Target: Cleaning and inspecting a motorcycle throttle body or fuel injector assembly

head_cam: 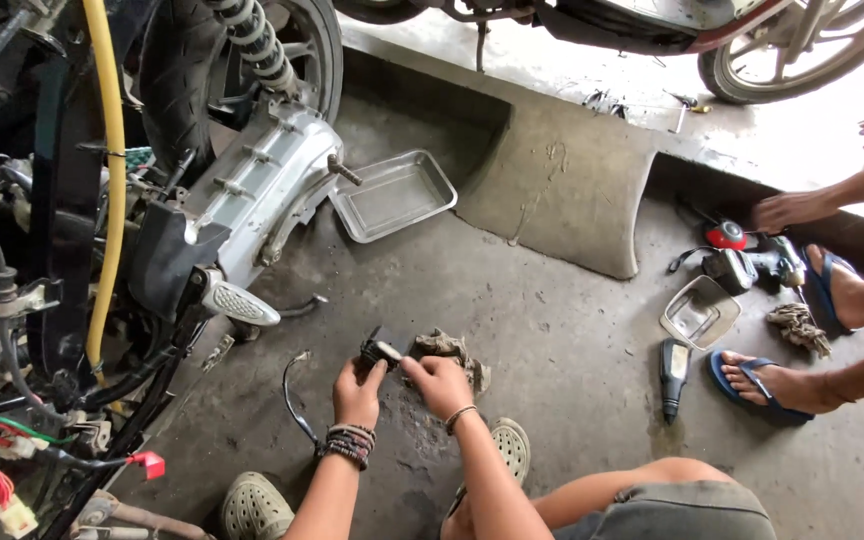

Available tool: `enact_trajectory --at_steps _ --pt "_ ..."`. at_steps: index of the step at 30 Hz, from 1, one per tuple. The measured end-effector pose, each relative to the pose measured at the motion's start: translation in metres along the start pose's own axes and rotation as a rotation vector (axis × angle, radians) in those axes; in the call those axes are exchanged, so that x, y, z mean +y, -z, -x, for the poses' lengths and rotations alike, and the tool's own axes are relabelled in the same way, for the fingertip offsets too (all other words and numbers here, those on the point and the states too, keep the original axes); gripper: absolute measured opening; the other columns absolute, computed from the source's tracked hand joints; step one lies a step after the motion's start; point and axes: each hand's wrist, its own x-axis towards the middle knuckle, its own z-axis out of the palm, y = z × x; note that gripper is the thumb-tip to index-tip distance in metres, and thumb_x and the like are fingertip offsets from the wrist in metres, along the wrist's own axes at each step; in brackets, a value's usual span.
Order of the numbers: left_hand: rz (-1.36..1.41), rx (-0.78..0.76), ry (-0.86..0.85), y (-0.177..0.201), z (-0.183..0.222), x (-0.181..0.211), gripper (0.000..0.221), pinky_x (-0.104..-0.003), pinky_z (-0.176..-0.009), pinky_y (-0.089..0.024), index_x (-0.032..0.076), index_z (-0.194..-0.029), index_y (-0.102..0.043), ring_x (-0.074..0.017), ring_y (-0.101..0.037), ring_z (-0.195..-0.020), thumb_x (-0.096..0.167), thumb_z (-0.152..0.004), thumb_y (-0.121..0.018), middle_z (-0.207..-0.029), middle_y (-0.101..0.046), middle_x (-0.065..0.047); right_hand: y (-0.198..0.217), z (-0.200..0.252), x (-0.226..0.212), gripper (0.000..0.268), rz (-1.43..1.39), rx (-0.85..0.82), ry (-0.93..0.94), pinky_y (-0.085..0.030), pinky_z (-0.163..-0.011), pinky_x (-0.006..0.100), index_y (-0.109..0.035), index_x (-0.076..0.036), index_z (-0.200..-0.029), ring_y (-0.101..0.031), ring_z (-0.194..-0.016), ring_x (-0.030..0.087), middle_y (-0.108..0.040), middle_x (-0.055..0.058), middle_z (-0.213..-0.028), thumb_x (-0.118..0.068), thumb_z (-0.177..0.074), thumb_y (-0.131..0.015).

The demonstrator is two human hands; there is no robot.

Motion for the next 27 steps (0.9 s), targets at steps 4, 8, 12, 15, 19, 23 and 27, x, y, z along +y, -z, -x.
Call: enact_trajectory --at_steps 4,8,12,15,19,23,27 --pt "0.016 0.032 0.005 0.007 -0.021 -0.034 0.040 -0.046 -0.100 -0.051 -0.002 -0.115 -0.069 -0.0238 -0.067 -0.110 0.025 -0.089 -0.082 -0.107 -0.074 -0.017 0.021 -0.007 0.003 0.053 0.212 0.109 -0.169 -0.055 -0.090 0.045 -0.078 -0.027 -0.085 -0.071 -0.103 0.035 -0.076 0.012 -0.087 -0.075 -0.085 -0.058" --pt "0.078 -0.031 -0.093 0.004 -0.017 -0.045 0.026 -0.029 -0.080 -0.053 -0.005 -0.108 -0.071 -0.0182 -0.070 -0.086 0.013 -0.088 -0.072 -0.099 -0.078 -0.011 0.006 0.001 -0.009 0.052 0.168 0.070 -0.003 -0.051 -0.063 0.035 -0.072 -0.008 -0.077 -0.060 -0.061 0.021 -0.068 0.004 -0.067 -0.057 -0.090 -0.060" --pt "-0.152 -0.022 -0.023 0.005 0.003 -0.003 0.029 -0.030 -0.079 -0.055 0.002 -0.106 -0.073 -0.0193 -0.072 -0.084 0.024 -0.089 -0.071 -0.097 -0.080 -0.009 0.019 0.010 -0.026 0.052 0.271 0.105 -0.097 -0.054 -0.069 0.035 -0.076 -0.015 -0.084 -0.067 -0.070 0.023 -0.074 0.003 -0.076 -0.063 -0.088 -0.058" --pt "-0.036 -0.007 -0.031 0.012 -0.011 -0.032 0.029 -0.030 -0.073 -0.052 -0.003 -0.104 -0.073 -0.0193 -0.067 -0.078 0.022 -0.088 -0.072 -0.093 -0.078 -0.010 0.019 0.004 -0.012 0.053 0.252 0.232 -0.107 -0.054 -0.074 0.041 -0.073 -0.013 -0.083 -0.070 -0.077 0.031 -0.075 0.007 -0.081 -0.064 -0.087 -0.057" --pt "0.047 -0.045 -0.042 0.005 -0.018 -0.042 0.028 -0.029 -0.079 -0.053 -0.003 -0.111 -0.072 -0.0185 -0.070 -0.084 0.016 -0.090 -0.073 -0.098 -0.079 -0.011 0.007 0.004 -0.015 0.048 0.166 0.081 0.019 -0.051 -0.062 0.033 -0.075 -0.010 -0.079 -0.058 -0.058 0.019 -0.068 0.004 -0.065 -0.056 -0.089 -0.062" --pt "-0.020 -0.010 -0.035 0.011 -0.010 -0.023 0.031 -0.031 -0.082 -0.053 -0.002 -0.111 -0.072 -0.0210 -0.071 -0.089 0.022 -0.090 -0.069 -0.102 -0.078 -0.011 0.007 -0.004 0.005 0.048 0.152 0.093 -0.062 -0.051 -0.065 0.034 -0.075 -0.011 -0.081 -0.062 -0.068 0.021 -0.069 0.003 -0.072 -0.056 -0.089 -0.061" --pt "-0.051 0.037 -0.067 0.019 -0.029 -0.054 0.033 -0.032 -0.078 -0.053 -0.005 -0.106 -0.072 -0.0223 -0.069 -0.082 0.024 -0.088 -0.070 -0.096 -0.078 -0.013 0.013 0.004 -0.008 0.052 0.200 0.142 -0.090 -0.052 -0.069 0.034 -0.074 -0.013 -0.079 -0.064 -0.067 0.022 -0.071 0.003 -0.072 -0.061 -0.091 -0.056"
